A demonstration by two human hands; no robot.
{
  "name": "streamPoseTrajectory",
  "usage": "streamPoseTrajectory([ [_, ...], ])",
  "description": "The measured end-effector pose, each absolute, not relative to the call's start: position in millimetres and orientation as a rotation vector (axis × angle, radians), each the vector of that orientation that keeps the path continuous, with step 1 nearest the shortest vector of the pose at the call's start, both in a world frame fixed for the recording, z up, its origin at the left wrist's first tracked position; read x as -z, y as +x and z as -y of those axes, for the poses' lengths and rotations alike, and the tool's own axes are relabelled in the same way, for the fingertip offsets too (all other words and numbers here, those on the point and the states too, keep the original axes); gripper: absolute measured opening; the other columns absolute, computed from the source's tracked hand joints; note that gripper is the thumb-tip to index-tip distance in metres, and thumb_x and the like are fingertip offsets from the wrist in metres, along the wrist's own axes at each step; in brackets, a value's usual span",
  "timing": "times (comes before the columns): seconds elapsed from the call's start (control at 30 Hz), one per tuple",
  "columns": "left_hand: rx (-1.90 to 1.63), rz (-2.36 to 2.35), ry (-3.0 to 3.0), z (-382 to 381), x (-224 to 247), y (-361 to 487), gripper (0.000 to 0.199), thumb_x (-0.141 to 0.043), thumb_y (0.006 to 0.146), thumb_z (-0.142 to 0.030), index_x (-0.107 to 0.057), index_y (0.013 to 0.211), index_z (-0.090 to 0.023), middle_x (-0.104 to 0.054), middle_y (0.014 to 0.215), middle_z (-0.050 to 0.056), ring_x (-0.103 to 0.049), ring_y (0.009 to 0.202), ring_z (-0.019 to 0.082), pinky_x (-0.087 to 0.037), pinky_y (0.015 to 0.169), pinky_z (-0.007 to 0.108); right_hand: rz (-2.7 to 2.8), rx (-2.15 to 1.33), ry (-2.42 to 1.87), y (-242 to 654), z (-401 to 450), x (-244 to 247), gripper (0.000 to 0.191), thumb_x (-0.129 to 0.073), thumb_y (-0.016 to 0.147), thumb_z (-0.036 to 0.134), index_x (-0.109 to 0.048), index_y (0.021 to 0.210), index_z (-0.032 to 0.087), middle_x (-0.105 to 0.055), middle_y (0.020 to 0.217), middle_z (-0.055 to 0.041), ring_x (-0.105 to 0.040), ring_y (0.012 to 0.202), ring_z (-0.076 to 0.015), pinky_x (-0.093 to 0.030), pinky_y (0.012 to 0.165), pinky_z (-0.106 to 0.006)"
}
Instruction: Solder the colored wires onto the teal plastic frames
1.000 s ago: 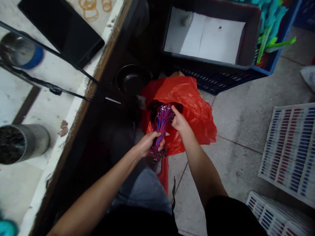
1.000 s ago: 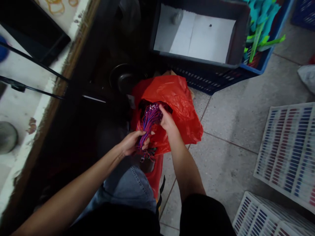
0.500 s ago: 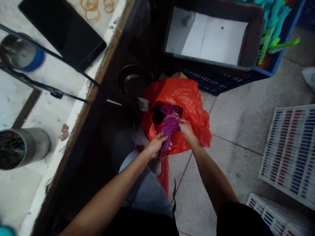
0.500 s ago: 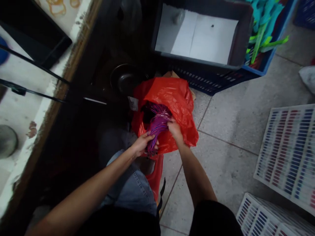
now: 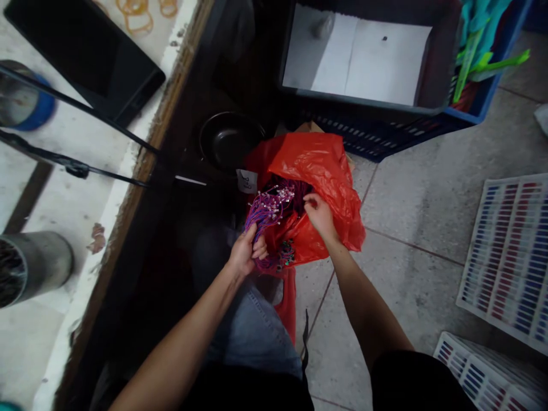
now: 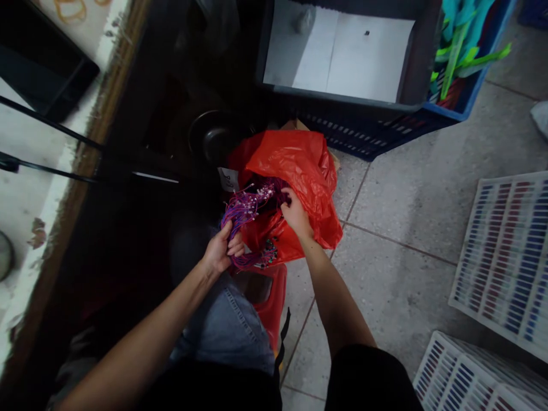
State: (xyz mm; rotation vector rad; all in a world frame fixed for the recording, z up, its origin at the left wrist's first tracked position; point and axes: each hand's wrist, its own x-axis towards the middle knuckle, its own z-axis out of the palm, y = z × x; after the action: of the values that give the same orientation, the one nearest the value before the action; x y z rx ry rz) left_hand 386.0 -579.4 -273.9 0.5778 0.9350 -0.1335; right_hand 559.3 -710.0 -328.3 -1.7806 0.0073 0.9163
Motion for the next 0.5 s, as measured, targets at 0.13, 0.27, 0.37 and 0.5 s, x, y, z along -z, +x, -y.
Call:
streamPoseTrajectory([
  [0.13,0.181,-0.955,0.538,580,279,387,0.06,-0.043,0.091,-0.059,-0.028,0.048,-0.019,-0.023,0.038,-0.007,-0.02,0.03,0.003,-0.023,0.037,0.02,0.46,-0.762,-2.061,573,694,338,0.06,-0.054,0.076,0.011,-0.051,0.134,0.027,-0.041,0.144,-0.0026,-0.039,0.132,-0.0226,-0.029,0.114,-0.038],
  [0.27,0.119,-1.025,0.605,582,281,391,0.055,-0.053,0.087,-0.057,-0.03,0.054,-0.019,-0.027,0.039,-0.009,-0.02,0.029,0.003,-0.022,0.036,0.019,0.96,-0.755,-2.407,592,676,348,0.04,-0.054,0.083,0.013,-0.062,0.121,0.022,-0.043,0.142,-0.0072,-0.043,0.127,-0.0262,-0.034,0.11,-0.039],
  [0.37,0.046,-1.113,0.682,583,282,398,0.053,-0.063,0.081,-0.055,-0.029,0.059,-0.02,-0.027,0.039,-0.01,-0.021,0.03,0.003,-0.022,0.035,0.018,0.985,-0.84,-2.423,600,676,352,0.022,-0.053,0.088,0.021,-0.069,0.103,0.019,-0.059,0.119,-0.0107,-0.054,0.11,-0.0253,-0.042,0.098,-0.037],
  [0.5,-0.015,-1.129,0.707,587,284,417,0.052,-0.065,0.078,-0.054,-0.028,0.063,-0.021,-0.026,0.039,-0.012,-0.02,0.031,0.003,-0.022,0.035,0.017,0.999,-0.912,-2.391,599,687,351,0.014,-0.058,0.086,0.027,-0.07,0.091,0.02,-0.061,0.11,-0.008,-0.057,0.101,-0.0209,-0.042,0.093,-0.031],
])
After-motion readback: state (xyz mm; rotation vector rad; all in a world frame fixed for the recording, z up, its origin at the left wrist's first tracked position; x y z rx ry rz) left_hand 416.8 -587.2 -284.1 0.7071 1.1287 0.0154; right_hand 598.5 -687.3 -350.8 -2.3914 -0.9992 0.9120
